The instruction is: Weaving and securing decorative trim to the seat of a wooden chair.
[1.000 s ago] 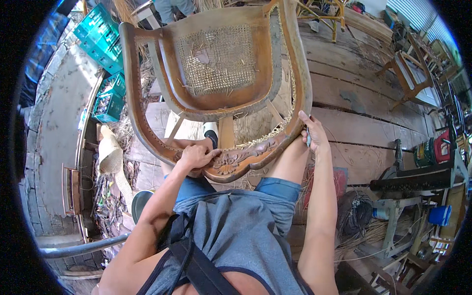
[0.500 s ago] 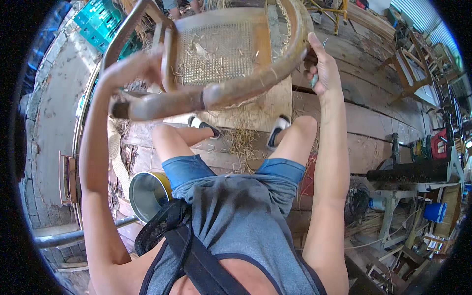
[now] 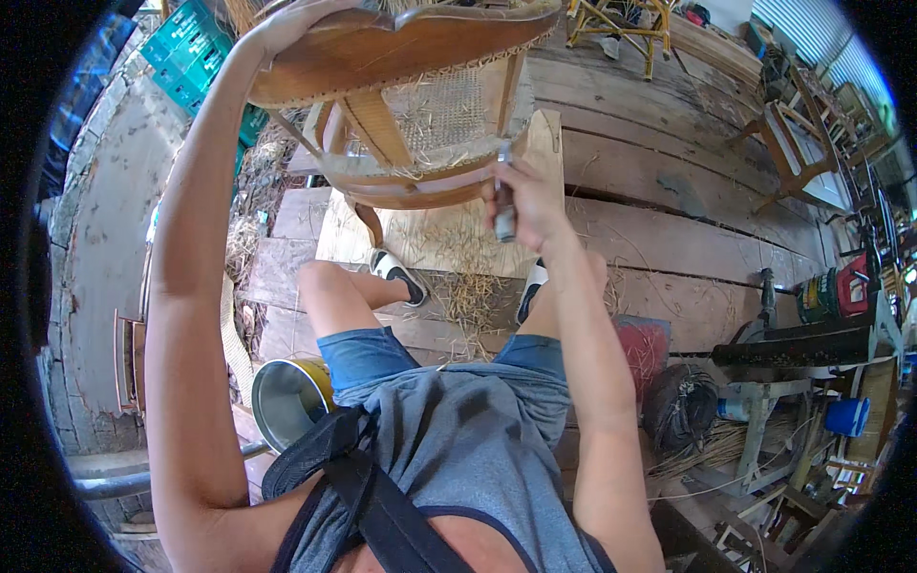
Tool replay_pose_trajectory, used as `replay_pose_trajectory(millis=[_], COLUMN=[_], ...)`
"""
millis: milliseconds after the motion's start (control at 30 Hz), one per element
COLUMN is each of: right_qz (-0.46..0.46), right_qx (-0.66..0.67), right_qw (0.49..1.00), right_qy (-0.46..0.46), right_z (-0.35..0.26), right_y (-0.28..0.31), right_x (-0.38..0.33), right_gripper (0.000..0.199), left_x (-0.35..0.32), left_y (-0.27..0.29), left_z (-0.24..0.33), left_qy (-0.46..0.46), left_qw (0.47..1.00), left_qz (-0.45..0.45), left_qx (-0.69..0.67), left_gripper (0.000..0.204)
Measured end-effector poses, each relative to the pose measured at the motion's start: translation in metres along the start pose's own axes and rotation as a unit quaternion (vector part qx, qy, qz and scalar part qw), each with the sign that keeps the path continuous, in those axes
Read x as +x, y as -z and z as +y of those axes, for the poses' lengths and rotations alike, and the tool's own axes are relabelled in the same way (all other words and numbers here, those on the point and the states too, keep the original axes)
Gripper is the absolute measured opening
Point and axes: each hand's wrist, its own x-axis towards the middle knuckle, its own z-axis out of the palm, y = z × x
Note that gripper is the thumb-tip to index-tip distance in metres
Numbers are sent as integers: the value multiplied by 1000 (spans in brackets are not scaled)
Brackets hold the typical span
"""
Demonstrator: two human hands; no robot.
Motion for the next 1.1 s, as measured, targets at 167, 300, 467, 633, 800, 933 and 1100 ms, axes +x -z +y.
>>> replay_pose_trajectory(millis=[167,300,467,633,800,933,1100], right_qz=[-85,-36,-22,57,52,99,55], right_qx=[-240,-272,-264,-296,-202,-297,-180], right_qw=[967,957,938,882,939,901,954], right_qy=[-26,91,223,362,275,300,234], right_z=[-22,-32,-30,-12,-26,-40,-45], right_y=[-42,-31,-63,-69,-79,-80,-74], right_x=[-12,30,68,92,80,85,86], right_gripper=[25,24,29,22,23,32,43], left_x=[-38,46,70,77,64,56,72], left_y=[81,2,26,54,79,98,64], left_z=[-4,28,8,-9,-38,-47,-13], left_qy=[145,171,376,392,341,295,380], left_qw=[955,800,753,775,784,785,729], left_qz=[191,54,63,98,61,45,49], left_qx=[175,572,536,485,515,543,567], left_gripper=[38,38,39,43,46,49,52])
